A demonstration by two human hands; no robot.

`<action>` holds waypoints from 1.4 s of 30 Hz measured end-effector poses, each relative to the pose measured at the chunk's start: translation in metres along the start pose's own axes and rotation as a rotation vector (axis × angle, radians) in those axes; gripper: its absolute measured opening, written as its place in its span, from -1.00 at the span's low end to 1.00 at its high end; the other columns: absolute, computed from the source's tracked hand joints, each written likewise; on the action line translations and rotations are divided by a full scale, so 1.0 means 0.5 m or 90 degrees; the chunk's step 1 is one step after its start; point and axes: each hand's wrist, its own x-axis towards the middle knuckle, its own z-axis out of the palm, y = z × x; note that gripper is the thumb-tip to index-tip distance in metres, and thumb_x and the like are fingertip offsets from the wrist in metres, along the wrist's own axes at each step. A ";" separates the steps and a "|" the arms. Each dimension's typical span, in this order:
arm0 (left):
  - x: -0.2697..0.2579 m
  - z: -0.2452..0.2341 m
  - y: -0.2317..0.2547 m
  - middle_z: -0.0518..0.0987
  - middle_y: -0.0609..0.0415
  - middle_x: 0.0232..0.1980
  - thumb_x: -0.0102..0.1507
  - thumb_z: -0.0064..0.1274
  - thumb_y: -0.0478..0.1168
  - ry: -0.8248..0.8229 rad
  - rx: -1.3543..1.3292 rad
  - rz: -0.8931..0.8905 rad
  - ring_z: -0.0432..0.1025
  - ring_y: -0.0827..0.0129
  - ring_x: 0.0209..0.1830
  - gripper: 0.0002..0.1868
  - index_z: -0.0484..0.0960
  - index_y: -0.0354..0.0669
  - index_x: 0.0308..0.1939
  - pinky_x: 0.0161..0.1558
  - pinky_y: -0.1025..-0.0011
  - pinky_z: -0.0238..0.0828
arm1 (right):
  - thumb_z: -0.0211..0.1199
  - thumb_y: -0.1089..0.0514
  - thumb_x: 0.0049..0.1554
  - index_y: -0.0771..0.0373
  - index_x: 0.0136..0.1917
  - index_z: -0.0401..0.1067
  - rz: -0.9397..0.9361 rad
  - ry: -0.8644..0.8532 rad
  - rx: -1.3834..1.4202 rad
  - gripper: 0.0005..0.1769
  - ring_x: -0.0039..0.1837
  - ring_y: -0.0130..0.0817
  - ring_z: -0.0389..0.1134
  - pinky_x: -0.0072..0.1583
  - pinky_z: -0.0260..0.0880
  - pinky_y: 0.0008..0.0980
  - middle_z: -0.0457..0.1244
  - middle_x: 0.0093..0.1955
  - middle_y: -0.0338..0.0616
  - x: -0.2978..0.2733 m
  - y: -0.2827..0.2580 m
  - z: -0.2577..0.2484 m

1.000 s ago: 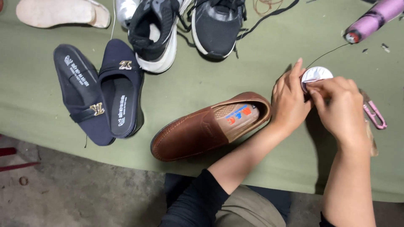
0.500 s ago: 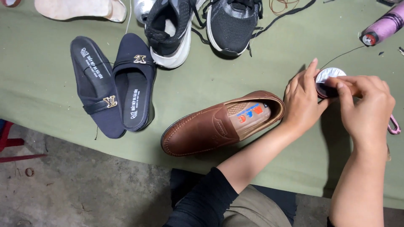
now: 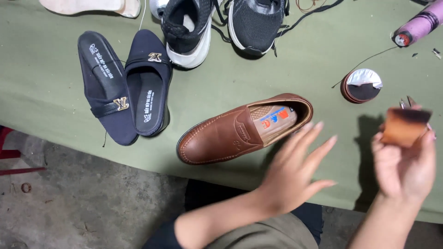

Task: The person polishes a brown leather slip-on shoe using a sponge and shoe polish. They apply the polish to the upper, sides, and heel of the shoe, rotating it to cover different areas. The person repeatedly dips the sponge into a small tin of polish to continue the process.

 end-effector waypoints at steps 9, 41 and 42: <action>-0.159 -0.251 -0.101 0.05 -0.29 0.63 -0.08 0.57 0.27 0.053 0.495 -0.172 -0.04 -0.22 0.66 0.35 0.08 -0.07 0.57 0.57 -0.28 -0.09 | 0.39 0.01 0.27 0.17 0.56 0.38 0.136 -0.099 0.177 -0.36 0.30 0.11 0.30 0.23 0.41 -0.08 0.20 0.48 0.34 -0.066 0.077 0.036; 0.026 -0.281 -0.174 0.61 0.13 0.13 -0.01 0.40 0.12 0.138 -0.079 -0.333 0.52 0.39 0.15 -0.16 0.42 0.00 0.28 0.16 0.45 0.37 | 0.00 -0.06 0.35 0.35 0.57 0.16 -0.201 -0.124 -0.464 -0.36 0.32 0.00 0.37 0.26 0.39 -0.32 0.18 0.44 0.15 -0.046 0.205 0.246; 0.030 -0.279 -0.168 0.61 0.19 0.02 0.02 0.41 0.05 0.174 -0.076 -0.328 0.52 0.44 0.05 -0.39 0.60 0.02 0.10 0.09 0.51 0.38 | 0.00 -0.07 0.34 0.37 0.58 0.13 -0.172 -0.110 -0.440 -0.32 0.32 0.03 0.37 0.29 0.39 -0.33 0.20 0.47 0.23 -0.044 0.201 0.245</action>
